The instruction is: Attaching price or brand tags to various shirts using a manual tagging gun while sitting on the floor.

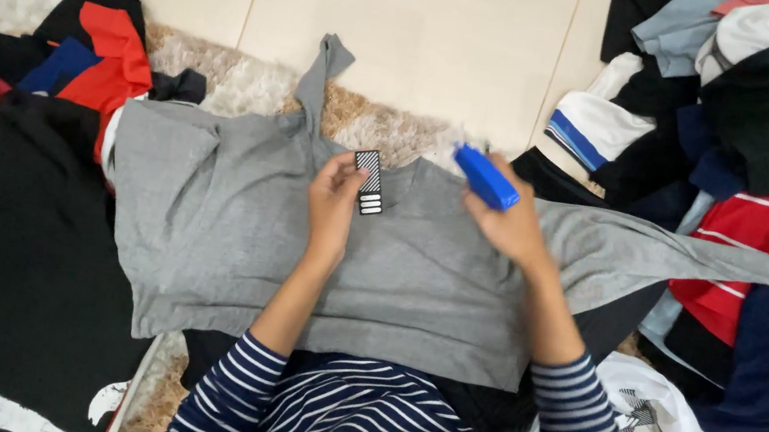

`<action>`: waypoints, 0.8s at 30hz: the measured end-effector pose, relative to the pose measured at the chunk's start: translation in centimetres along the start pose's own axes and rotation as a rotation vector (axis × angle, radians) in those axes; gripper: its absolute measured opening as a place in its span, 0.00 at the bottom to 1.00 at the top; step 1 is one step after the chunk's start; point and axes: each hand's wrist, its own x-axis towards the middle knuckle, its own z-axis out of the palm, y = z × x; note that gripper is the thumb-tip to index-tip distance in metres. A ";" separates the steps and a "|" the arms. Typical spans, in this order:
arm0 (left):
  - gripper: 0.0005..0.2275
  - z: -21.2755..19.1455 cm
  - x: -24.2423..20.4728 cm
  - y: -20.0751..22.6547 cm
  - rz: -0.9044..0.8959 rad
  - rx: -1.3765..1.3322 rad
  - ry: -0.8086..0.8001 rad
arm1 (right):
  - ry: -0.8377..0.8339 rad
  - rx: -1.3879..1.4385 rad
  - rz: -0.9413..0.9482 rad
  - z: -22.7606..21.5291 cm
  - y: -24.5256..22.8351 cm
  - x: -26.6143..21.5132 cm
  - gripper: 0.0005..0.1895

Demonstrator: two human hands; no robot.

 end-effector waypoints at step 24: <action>0.12 1.4 -3.7 2.4 0.113 0.060 -0.136 | 0.202 0.690 0.512 7.3 -5.8 -4.5 0.14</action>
